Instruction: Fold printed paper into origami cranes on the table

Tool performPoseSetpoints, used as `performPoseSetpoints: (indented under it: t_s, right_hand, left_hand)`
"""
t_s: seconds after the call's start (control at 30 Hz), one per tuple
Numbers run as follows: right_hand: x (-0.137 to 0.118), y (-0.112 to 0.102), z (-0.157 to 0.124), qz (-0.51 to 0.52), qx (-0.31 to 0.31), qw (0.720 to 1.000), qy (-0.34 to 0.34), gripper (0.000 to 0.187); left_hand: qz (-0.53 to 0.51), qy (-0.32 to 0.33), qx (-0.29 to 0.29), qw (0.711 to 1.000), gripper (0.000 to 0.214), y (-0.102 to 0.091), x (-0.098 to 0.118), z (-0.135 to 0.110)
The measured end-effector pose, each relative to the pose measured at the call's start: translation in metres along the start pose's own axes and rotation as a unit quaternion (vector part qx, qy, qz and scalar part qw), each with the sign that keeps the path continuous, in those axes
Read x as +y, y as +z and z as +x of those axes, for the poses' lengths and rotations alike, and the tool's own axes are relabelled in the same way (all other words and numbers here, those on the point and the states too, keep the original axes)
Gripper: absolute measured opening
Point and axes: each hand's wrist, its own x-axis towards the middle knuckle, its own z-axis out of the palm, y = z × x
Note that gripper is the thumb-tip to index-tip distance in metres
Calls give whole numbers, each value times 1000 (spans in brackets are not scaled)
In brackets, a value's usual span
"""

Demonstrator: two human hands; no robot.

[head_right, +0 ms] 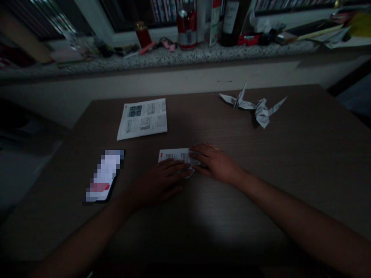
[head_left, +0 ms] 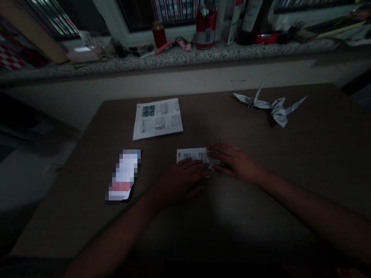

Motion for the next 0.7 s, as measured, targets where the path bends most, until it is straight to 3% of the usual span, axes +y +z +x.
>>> performPoseSetpoints:
  t_s: [0.33,0.53,0.7]
  right_hand:
    - [-2,-2,-4,-47,4,998,-34,45]
    - [-29,-14,-27,-60,-17,997,-37,43]
    - [-41,-13,-42,-57,-27,998,13,43]
  left_hand:
    - [-17,-20,1,1000,52,-2,1,2]
    - [-21,-22,4,1000,51,-2,1,2]
    - [-26,-10,14,1000,51,-1,-2,2]
